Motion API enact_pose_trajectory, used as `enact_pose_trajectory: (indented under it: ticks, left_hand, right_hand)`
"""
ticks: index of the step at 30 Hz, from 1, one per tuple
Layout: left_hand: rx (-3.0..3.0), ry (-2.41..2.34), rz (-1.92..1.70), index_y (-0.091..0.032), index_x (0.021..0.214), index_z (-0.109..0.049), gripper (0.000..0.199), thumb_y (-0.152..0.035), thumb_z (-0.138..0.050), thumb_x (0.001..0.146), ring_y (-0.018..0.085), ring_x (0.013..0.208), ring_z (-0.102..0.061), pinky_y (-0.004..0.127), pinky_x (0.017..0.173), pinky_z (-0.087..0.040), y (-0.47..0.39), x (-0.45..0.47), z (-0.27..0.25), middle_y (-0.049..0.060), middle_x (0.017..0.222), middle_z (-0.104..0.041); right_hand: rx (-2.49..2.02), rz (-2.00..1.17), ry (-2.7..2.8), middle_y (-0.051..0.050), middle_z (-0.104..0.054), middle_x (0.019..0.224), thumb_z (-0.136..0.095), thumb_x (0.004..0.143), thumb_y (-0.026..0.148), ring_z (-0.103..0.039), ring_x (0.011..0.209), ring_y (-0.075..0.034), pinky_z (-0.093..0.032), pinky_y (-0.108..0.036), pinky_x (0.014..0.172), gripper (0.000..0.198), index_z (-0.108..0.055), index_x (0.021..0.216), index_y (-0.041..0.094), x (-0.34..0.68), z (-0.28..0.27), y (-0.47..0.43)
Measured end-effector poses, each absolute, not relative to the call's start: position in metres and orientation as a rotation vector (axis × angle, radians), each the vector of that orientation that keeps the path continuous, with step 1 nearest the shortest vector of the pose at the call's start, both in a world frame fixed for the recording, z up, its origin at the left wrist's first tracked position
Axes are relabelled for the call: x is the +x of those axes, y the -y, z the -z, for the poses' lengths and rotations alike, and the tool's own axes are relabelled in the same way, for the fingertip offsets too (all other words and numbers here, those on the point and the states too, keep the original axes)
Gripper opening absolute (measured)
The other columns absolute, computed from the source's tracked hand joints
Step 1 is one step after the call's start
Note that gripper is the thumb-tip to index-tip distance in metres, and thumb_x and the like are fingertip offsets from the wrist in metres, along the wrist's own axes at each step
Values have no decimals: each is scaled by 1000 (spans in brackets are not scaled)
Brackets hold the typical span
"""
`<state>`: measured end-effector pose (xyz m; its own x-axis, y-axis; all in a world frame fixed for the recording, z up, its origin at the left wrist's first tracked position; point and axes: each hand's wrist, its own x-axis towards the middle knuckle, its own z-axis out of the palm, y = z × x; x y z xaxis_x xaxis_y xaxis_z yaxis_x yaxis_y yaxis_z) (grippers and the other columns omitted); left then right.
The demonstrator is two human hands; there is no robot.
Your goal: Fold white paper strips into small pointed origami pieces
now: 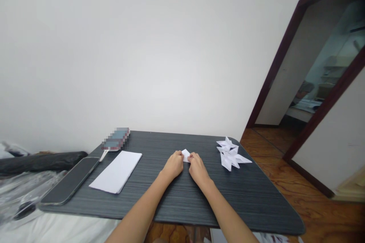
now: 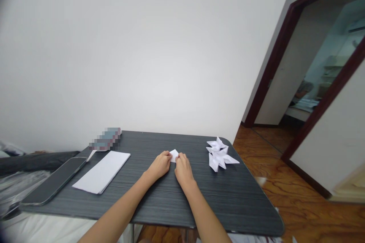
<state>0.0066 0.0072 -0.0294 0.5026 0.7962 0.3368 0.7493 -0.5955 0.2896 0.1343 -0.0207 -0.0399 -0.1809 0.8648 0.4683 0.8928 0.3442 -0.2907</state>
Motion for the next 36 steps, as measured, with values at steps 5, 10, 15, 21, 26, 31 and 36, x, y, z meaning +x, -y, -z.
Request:
enact_pose_trajectory:
  ticks: [5,10,15,21,26,31,36]
  left_hand:
    - [2578,-1568,-663,-10,72,-56,21,-6,-36,72,19,81,-47,31,77,-38,-10,0,29,12,81,-51]
    - [2452,-1615,-826,-11,64,-54,19,-9,-38,73,18,79,-46,32,75,-37,-16,-8,34,9,78,-50]
    - [2366,-1438,-987,-14,63,-54,9,-11,-48,69,16,77,-46,30,73,-36,-23,-15,35,5,76,-52]
    - [2405,-1506,-816,-20,95,-51,24,-21,-49,71,19,91,-40,34,74,-30,-19,-12,34,5,94,-49]
    - [2450,-1439,-800,-19,83,-53,12,-24,-44,76,18,87,-41,34,73,-26,-15,-10,27,2,87,-51]
    - [2584,-1325,-1015,-18,78,-54,17,-22,-38,81,15,87,-41,34,77,-23,-8,-12,15,2,85,-51]
    - [2663,-1114,-844,-16,75,-56,15,-18,-41,79,15,83,-42,31,76,-28,-11,-18,20,3,82,-50]
  right_hand:
    - [-1668,122,1951,-13,-52,82,-37,63,-4,-46,83,-22,-35,-31,74,29,-58,69,14,139,43,20]
    - [-1749,150,1858,-13,-52,75,-40,65,1,-46,78,-23,-34,-33,72,23,-58,60,14,148,40,18]
    - [-1603,189,1766,-11,-52,84,-43,74,21,-44,82,-22,-34,-32,71,18,-57,83,15,146,44,7]
    - [-1601,-30,1836,-8,-50,88,-51,70,29,-41,84,-23,-31,-33,69,16,-53,83,19,145,57,-5]
    - [-1569,-114,1829,-4,-52,84,-47,72,27,-41,84,-21,-26,-33,70,10,-51,78,20,145,40,3]
    - [-1382,37,1923,-2,-55,82,-42,75,12,-41,89,-18,-20,-33,76,11,-50,75,20,145,9,21]
    - [-1322,-17,2098,-1,-56,78,-41,74,7,-44,82,-15,-21,-30,73,16,-51,73,19,152,16,22]
